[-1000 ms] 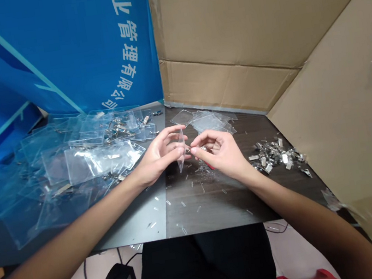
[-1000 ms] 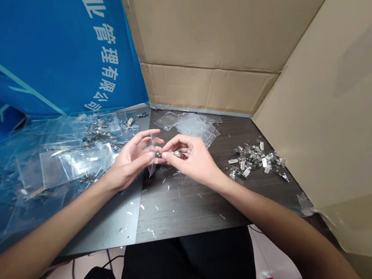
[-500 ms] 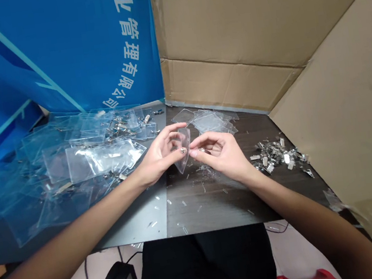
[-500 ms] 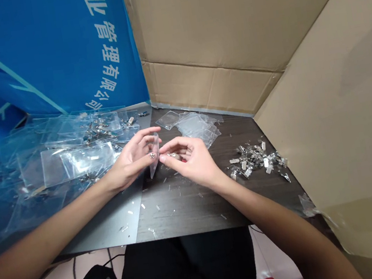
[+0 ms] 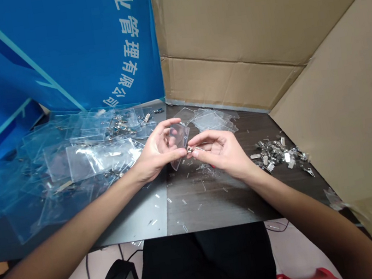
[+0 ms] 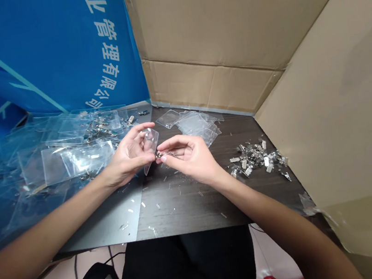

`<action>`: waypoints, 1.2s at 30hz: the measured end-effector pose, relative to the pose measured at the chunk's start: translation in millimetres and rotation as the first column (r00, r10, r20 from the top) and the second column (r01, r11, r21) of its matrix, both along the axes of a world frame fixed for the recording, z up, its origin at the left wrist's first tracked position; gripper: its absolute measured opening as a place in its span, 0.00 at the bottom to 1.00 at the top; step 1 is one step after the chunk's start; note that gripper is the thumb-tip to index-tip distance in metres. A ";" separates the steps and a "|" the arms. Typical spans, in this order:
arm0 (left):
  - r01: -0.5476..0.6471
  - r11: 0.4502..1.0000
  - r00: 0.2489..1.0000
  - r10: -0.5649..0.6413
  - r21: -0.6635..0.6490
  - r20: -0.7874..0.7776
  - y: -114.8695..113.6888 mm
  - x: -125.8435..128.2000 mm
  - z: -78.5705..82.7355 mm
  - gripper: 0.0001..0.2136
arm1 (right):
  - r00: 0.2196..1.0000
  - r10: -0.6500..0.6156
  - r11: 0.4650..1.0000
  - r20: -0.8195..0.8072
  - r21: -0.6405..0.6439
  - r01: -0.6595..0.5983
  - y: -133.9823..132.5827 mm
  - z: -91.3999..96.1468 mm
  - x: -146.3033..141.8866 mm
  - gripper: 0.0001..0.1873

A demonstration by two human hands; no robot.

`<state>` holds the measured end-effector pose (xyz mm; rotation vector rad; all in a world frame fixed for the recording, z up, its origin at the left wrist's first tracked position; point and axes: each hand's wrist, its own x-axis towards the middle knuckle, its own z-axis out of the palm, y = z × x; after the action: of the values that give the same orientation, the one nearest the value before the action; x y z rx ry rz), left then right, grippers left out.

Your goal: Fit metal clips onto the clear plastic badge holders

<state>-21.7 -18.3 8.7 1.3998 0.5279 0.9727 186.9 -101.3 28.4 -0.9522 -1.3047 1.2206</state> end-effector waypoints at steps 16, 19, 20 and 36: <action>-0.147 0.983 0.987 0.152 0.107 -0.042 -1.8 4.1 -3.2 0.42 | 0.994 -0.103 0.994 0.040 -0.038 0.104 3.6 -8.2 -1.3 0.26; -0.094 0.993 0.994 0.098 0.073 -0.046 -2.2 3.7 -4.1 0.42 | 0.995 -0.078 0.997 0.068 -0.008 0.079 6.7 -9.3 0.0 0.24; -0.074 0.995 0.996 0.077 0.061 -0.047 -2.0 3.4 -4.4 0.41 | 0.995 -0.068 0.998 0.073 0.004 0.068 7.9 -9.6 0.4 0.24; -0.057 0.986 0.990 0.076 0.159 -0.120 5.0 -2.0 10.6 0.38 | 0.998 -0.016 1.000 0.067 0.010 0.015 20.1 -9.2 2.1 0.27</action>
<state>-23.7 -13.3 19.3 1.5999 0.6064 1.0008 189.0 -81.1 19.3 -1.0022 -1.3520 1.1783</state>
